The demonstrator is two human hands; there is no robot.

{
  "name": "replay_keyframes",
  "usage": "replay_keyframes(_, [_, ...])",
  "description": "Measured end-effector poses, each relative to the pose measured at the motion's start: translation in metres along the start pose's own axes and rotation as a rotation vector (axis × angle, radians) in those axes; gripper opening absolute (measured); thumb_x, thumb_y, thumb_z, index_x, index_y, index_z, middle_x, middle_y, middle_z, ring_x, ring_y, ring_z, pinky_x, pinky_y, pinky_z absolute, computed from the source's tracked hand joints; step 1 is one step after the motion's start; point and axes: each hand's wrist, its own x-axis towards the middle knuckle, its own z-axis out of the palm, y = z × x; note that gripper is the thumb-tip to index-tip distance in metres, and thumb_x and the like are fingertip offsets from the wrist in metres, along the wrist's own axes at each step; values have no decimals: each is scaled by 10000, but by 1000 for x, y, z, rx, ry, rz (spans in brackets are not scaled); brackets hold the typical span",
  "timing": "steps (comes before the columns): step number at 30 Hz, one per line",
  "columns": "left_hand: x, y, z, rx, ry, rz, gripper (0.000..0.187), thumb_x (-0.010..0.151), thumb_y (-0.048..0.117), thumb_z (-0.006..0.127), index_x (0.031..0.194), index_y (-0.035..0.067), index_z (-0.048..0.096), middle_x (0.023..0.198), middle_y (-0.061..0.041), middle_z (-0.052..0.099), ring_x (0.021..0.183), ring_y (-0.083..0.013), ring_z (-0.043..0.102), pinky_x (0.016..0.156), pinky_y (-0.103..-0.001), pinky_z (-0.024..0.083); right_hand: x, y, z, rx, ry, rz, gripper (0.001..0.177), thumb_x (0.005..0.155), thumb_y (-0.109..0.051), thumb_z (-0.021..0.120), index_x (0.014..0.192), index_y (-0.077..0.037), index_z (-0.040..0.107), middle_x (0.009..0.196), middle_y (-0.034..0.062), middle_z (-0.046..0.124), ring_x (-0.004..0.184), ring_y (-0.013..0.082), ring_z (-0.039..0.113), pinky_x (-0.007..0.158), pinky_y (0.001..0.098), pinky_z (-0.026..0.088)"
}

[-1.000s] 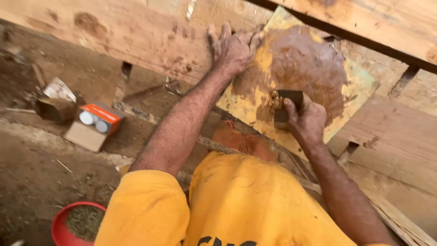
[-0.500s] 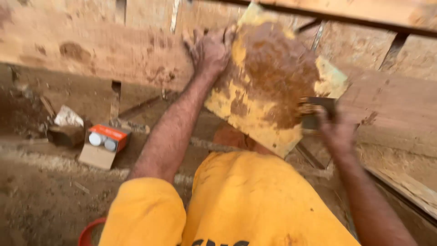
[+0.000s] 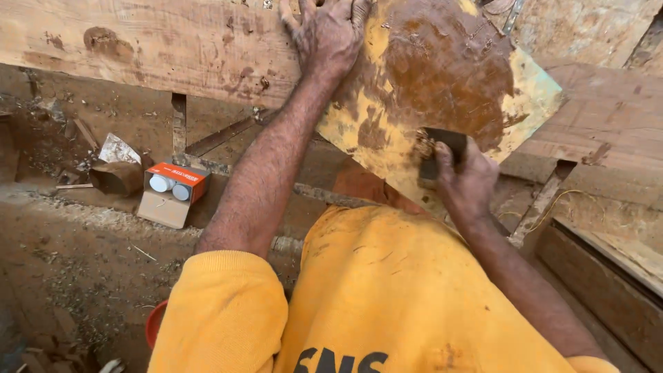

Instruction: Applying and smoothing wood putty on a long wooden plank using a metal scraper.

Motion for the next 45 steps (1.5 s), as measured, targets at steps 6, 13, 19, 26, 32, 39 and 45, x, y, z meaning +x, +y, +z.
replay_keyframes(6, [3, 14, -25, 105, -15, -26, 565, 1017, 632, 263, 1288, 373, 687, 1326, -69, 689, 1383, -396, 428, 1195, -676, -9, -1, -5, -39, 313, -137, 149, 243, 1036, -288, 614, 1223, -151, 686, 1100, 71, 736, 860, 199, 778, 646, 399, 636])
replay_keyframes(13, [12, 17, -26, 92, -86, -86, 538, 1046, 592, 323, 1336, 306, 676, 1252, -30, 731, 1443, -414, 393, 1192, -676, -9, 16, -29, -9, -221, 68, -255, 248, 1100, -300, 722, 1149, -58, 707, 877, 162, 759, 813, 307, 745, 742, 473, 620])
replay_keyframes(19, [1, -7, 16, 64, -99, -118, 620, 980, 603, 237, 1309, 319, 680, 1288, -36, 694, 1355, -413, 432, 1197, -689, -40, -4, -33, -14, 425, -195, 209, 332, 947, -333, 623, 1209, -142, 688, 962, 41, 769, 769, 189, 782, 623, 423, 638])
replay_keyframes(26, [10, 16, -35, 116, -258, -237, 683, 1005, 674, 201, 1315, 277, 664, 1417, -67, 617, 1489, -350, 337, 1234, -660, -33, 18, -63, 17, 65, -55, -205, 236, 984, -225, 764, 1143, -52, 745, 939, 140, 781, 830, 259, 753, 751, 418, 604])
replay_keyframes(32, [22, -23, -18, -525, -329, -290, 711, 979, 669, 269, 1439, 281, 647, 1526, -107, 490, 1471, -347, 389, 1247, -602, 206, 29, -31, 6, 766, -228, -45, 239, 999, -176, 689, 1198, -45, 713, 1038, 61, 767, 899, 140, 725, 797, 320, 643])
replay_keyframes(39, [-92, 64, -68, -302, 115, 111, 873, 983, 729, 450, 1644, 169, 342, 1528, -127, 535, 1425, -264, 492, 1291, -579, 319, 32, -23, -27, 932, -165, -15, 249, 1024, -201, 640, 1214, -41, 656, 1023, 49, 737, 844, 141, 712, 729, 324, 634])
replay_keyframes(45, [-167, 126, -66, -721, -178, 261, 1074, 720, 510, 842, 1606, 230, 303, 1506, -218, 495, 1346, -319, 539, 1042, -538, 564, 24, -3, -32, 833, -157, -316, 402, 1179, -355, 424, 1375, -47, 593, 1138, 83, 671, 993, 127, 641, 856, 284, 586])
